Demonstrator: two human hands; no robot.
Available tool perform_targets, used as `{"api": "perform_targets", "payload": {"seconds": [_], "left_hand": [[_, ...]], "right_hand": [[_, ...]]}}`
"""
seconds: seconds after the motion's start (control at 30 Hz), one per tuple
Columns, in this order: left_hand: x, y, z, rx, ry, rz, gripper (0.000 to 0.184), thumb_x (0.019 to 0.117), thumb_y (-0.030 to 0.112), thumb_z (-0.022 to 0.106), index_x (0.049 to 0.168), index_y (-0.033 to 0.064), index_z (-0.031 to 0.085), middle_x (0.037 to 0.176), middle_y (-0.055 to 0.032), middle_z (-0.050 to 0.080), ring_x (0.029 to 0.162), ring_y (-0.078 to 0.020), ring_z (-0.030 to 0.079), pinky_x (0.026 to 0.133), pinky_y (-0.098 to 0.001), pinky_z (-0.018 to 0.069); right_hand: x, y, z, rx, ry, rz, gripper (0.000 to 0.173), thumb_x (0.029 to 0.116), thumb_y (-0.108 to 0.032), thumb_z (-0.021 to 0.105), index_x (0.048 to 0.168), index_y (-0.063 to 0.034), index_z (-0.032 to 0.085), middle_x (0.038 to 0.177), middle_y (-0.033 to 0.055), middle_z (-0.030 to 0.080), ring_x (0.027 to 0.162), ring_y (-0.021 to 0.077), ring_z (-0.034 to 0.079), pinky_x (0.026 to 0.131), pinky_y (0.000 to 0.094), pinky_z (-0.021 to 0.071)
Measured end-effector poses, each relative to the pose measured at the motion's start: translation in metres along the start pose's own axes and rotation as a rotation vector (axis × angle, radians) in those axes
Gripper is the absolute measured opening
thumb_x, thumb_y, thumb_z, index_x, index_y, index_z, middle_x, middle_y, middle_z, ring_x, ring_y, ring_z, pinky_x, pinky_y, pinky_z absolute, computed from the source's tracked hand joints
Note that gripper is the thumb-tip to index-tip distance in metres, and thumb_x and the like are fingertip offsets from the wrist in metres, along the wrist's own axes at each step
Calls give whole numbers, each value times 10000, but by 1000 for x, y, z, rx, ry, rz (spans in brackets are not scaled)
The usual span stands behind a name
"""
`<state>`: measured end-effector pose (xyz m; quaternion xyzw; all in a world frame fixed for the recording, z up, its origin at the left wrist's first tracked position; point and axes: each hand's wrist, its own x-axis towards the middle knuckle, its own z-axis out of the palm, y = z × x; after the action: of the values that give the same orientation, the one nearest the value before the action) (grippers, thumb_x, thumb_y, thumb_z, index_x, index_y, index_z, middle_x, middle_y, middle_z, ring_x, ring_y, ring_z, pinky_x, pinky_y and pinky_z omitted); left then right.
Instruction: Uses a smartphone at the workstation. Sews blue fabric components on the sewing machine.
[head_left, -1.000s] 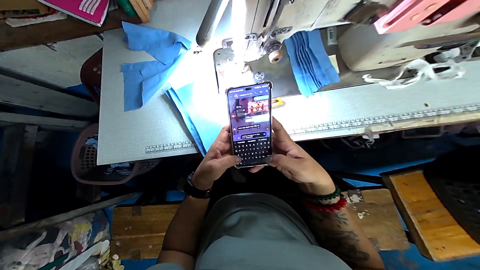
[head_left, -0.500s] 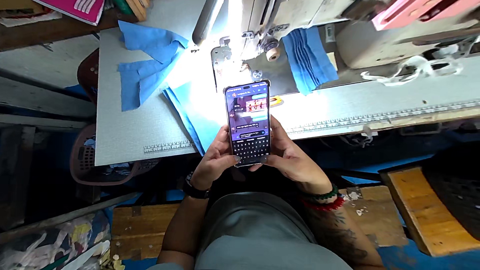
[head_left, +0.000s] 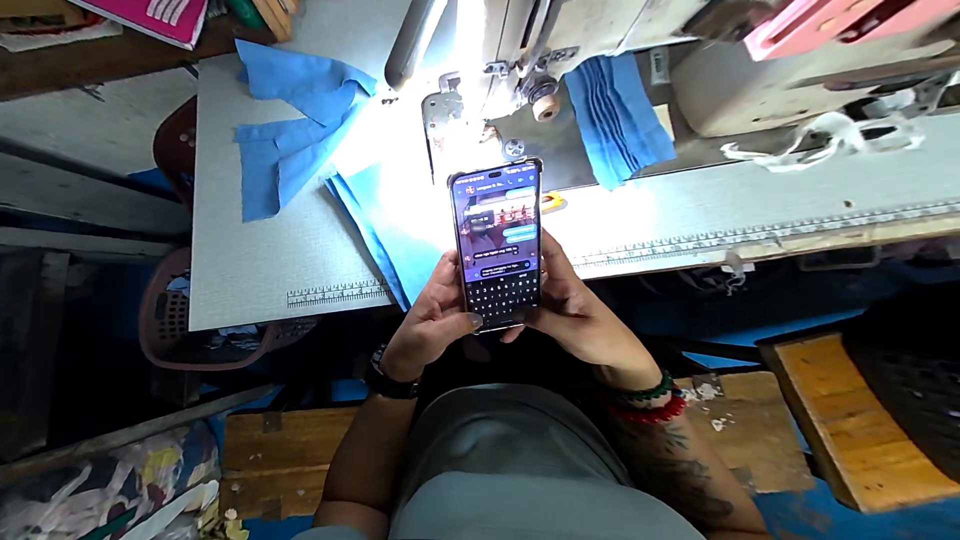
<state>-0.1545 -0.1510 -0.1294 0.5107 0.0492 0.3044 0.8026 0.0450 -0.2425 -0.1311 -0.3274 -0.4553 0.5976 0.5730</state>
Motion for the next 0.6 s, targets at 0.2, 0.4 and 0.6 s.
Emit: {"api": "perform_targets", "payload": {"seconds": [0.2, 0.4, 0.6], "left_hand": [[1, 2, 7, 24, 10, -10, 673, 904, -80, 499, 1516, 143, 328, 1331, -5, 631, 1179, -123, 641, 1025, -368, 532], [1, -2, 0, 44, 49, -4, 645, 895, -47, 501, 1496, 143, 365, 1304, -14, 646, 1146, -123, 653, 994, -370, 547], [3, -4, -1, 6, 53, 19, 604, 910, -33, 513, 1473, 156, 407, 1304, -20, 647, 1142, -125, 654, 989, -369, 547]], "right_hand": [[3, 3, 8, -58, 134, -24, 774, 961, -24, 656, 1577, -282, 265, 1267, 53, 663, 878, 148, 730, 602, 235, 621], [1, 0, 3, -25, 36, 5, 886, 923, 46, 621, 1601, -308, 173, 1356, 57, 614, 985, 193, 729, 704, 304, 654], [2, -4, 0, 128, 22, 5, 599, 1071, -83, 382, 1611, -301, 242, 1422, 85, 559, 1062, 242, 721, 763, 399, 666]]}}
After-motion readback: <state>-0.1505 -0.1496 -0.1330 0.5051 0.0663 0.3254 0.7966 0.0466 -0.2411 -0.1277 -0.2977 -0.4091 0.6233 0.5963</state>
